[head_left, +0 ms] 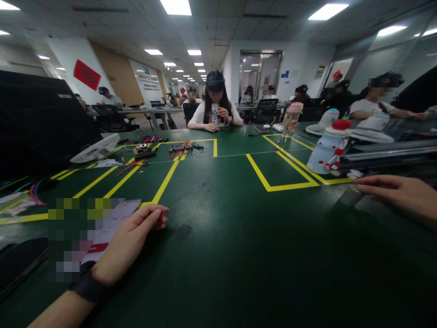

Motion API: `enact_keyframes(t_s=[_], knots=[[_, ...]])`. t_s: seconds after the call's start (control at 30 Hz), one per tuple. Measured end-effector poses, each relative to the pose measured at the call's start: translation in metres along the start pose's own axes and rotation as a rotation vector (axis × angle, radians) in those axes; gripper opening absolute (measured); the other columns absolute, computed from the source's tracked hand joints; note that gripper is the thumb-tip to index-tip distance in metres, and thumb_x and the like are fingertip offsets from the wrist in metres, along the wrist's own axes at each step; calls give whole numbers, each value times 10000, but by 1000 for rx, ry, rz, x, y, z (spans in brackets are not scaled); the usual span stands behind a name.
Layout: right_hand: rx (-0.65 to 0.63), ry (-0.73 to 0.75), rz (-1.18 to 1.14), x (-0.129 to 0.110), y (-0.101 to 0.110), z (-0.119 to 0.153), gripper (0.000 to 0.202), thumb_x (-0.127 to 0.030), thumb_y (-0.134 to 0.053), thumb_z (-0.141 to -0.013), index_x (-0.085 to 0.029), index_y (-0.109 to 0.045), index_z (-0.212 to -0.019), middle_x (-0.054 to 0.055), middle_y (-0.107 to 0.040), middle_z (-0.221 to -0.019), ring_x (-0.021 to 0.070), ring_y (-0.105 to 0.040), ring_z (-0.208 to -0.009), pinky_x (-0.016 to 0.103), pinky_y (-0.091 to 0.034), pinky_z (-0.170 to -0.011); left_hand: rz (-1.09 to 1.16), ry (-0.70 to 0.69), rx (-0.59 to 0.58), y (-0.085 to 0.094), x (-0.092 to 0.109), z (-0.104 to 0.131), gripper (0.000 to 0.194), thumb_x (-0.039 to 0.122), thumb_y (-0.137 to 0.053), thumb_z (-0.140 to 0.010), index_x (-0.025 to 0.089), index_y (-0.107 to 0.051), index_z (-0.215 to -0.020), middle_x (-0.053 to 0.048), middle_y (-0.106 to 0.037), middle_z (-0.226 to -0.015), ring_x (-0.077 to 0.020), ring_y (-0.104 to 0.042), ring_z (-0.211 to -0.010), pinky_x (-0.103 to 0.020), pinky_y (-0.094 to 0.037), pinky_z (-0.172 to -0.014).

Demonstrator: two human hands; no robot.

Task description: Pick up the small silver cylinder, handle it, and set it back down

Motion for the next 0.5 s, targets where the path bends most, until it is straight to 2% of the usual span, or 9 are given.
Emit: enact_keyframes(t_s=[0.17,0.37,0.47,0.5], knots=[[18,-71,39,-10,2,10,364,-468,-652,-762,-183,-711,-980,81,-682,-890,184,-605,-731,347,-402,-762,-3,1,8,0,1,0,275,453,-598,-841,230,-662,-988,-4,-658,-853,-187,-630,-796,-293,-490,-753],[-19,-26,-127,-23,1,25,227,-273,-625,-814,-139,-725,-968,130,-674,-991,119,-603,-728,326,-445,-720,-14,0,-14,-1,-1,-1,279,457,-574,-860,232,-650,-1006,-6,-648,-871,-191,-624,-815,-307,-486,-772],[-88,12,-195,-22,-4,24,256,-264,-626,-812,-144,-720,-1018,146,-660,-1055,121,-628,-781,318,-460,-694,-26,-7,-20,-1,0,0,277,460,-563,-869,240,-643,-1016,-4,-644,-890,-187,-620,-823,-308,-483,-781],[-67,58,-176,-23,-3,22,269,-290,-628,-811,-149,-720,-1021,146,-659,-1060,124,-636,-794,310,-464,-684,-31,-9,-21,-1,0,0,279,461,-560,-870,240,-642,-1019,-4,-643,-895,-187,-619,-826,-308,-482,-783]])
Point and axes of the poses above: each hand's wrist, its own z-axis away from the middle knuckle, its own y-axis out of the back of the hand, x = y × z, the point moved 6 cm from there along -z, towards the middle knuckle
